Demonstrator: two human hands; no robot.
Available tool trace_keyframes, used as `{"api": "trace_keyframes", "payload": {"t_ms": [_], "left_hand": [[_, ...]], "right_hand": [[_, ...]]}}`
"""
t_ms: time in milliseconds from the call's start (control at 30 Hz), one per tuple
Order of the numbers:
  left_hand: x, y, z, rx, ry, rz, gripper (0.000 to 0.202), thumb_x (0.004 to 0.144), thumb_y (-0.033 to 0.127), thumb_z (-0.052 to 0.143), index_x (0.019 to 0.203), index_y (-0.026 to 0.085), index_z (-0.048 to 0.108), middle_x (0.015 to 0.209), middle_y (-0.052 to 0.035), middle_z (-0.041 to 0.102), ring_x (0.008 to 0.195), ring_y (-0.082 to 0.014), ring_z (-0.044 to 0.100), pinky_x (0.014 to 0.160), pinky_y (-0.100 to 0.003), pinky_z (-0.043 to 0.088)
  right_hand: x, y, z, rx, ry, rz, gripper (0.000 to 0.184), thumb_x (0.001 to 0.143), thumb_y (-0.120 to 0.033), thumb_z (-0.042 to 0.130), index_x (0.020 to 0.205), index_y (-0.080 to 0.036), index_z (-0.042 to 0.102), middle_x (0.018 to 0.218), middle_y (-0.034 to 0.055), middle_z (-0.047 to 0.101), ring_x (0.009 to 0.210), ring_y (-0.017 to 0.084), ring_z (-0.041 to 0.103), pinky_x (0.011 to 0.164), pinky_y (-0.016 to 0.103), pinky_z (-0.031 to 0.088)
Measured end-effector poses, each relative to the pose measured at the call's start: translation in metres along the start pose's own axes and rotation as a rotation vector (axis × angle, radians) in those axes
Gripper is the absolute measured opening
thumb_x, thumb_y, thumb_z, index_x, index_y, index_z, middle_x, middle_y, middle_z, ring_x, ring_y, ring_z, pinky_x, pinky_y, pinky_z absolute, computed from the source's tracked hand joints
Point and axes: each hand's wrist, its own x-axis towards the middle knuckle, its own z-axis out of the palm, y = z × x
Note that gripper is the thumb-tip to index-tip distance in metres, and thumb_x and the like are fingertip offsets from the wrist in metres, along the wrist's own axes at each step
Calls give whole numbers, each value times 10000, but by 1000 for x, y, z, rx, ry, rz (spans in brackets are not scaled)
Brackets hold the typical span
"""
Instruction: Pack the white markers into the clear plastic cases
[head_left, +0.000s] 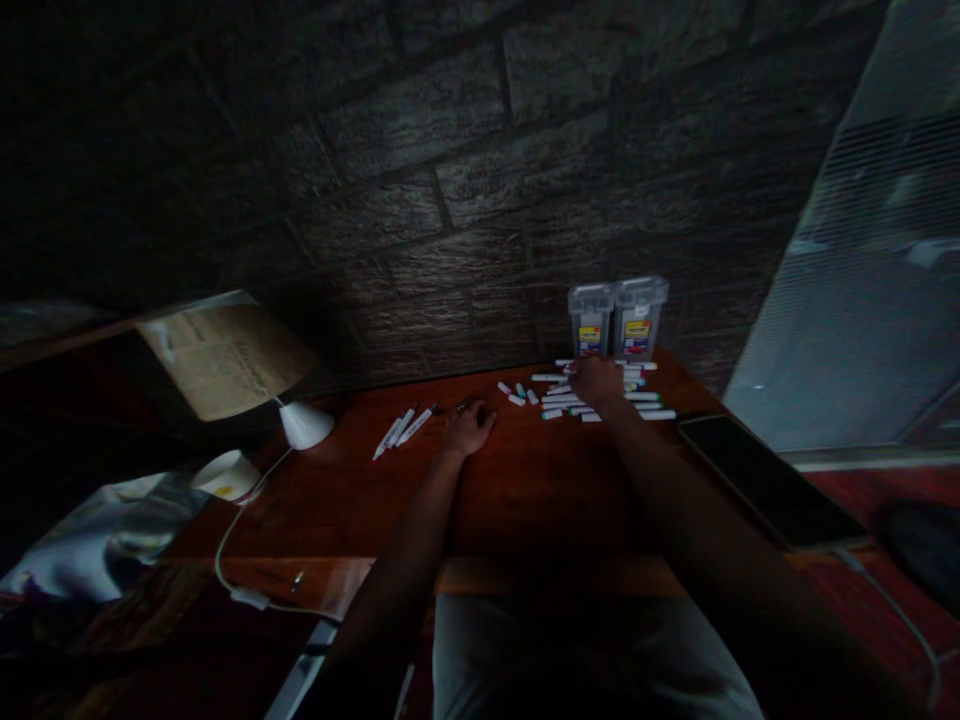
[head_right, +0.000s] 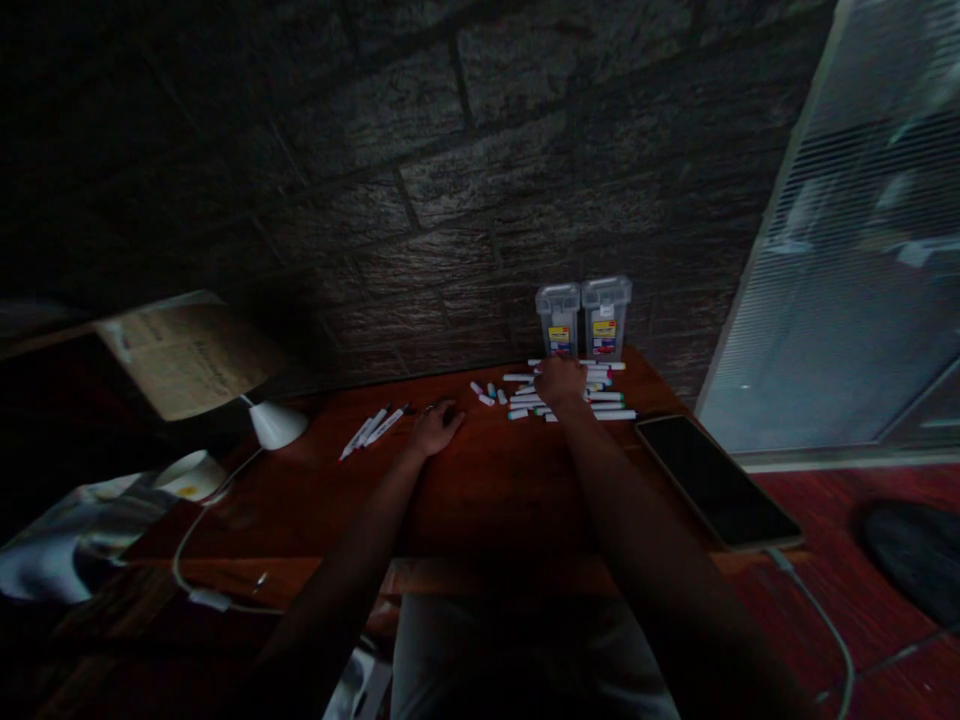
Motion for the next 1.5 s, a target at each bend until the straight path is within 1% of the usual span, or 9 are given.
{"api": "trace_keyframes", "payload": {"t_ms": [267,333,500,700,833,933,1033,1233,1500], "left_hand": [[0,0,0,10,-16,-7,439,1008,431,565,1378,206,636,1492,-115,606,1398,-279,554,1224,-417,398],[0,1,0,10,-9,-11,434,1007,431,564,1372,209,639,1493,-115,605,1398,-278,555,1218,-417,405],[0,1,-1,27,-15,-13,461,1012,432,552,1392,182,630,1496,-133,601,1410,-288,544,1237,-417,377],[-5,10,-5,73,-24,-40,487,1017,440,528,1426,187,606,1509,-138,591,1429,-292,531,1252,-443,360],[-11,15,-16,217,105,-252,567,1000,464,528,1470,148,557,1633,-207,422,1578,-376,297,1297,-607,174],[-14,12,-24,259,108,-459,664,998,511,502,1511,89,497,1666,-275,315,1601,-444,181,1261,-673,180],[-14,9,-27,273,82,-460,611,1011,483,481,1476,91,528,1614,-272,413,1566,-427,293,1247,-636,261],[-8,10,-24,244,79,-265,430,1001,188,452,1391,123,622,1349,-207,677,1338,-305,601,1174,-419,438],[-11,13,-27,198,35,-181,384,993,200,523,1342,228,680,1310,-136,707,1218,-264,675,1077,-338,513]], "right_hand": [[-1,-6,2,16,-24,-62,345,919,-170,588,1190,-180,801,1215,197,756,1229,327,683,1059,458,492],[-4,-12,4,46,-60,-147,334,926,-183,590,1180,-197,806,1195,155,776,1185,284,711,1034,381,512],[-13,-24,8,122,-235,-413,206,831,-170,714,943,-274,851,1038,1,827,1010,171,762,876,194,524],[-17,-22,12,88,-335,-479,245,745,-75,720,900,-217,845,964,39,828,914,198,773,767,211,530],[-21,-27,20,74,-356,-515,313,743,-76,723,996,-219,838,1070,52,817,986,207,762,834,228,536],[-24,-32,27,73,-365,-525,328,779,-110,715,1074,-206,824,1110,65,809,1014,214,756,862,247,539],[-26,-37,32,83,-371,-537,314,817,-147,703,1107,-190,815,1116,68,808,1015,203,755,878,243,537],[-32,-44,34,95,-349,-543,245,877,-222,664,1053,-178,830,1079,83,812,1012,232,756,887,270,531],[-34,-51,39,235,-249,-466,310,984,-196,531,1143,-156,795,1182,122,788,1079,213,739,952,259,503]]}}
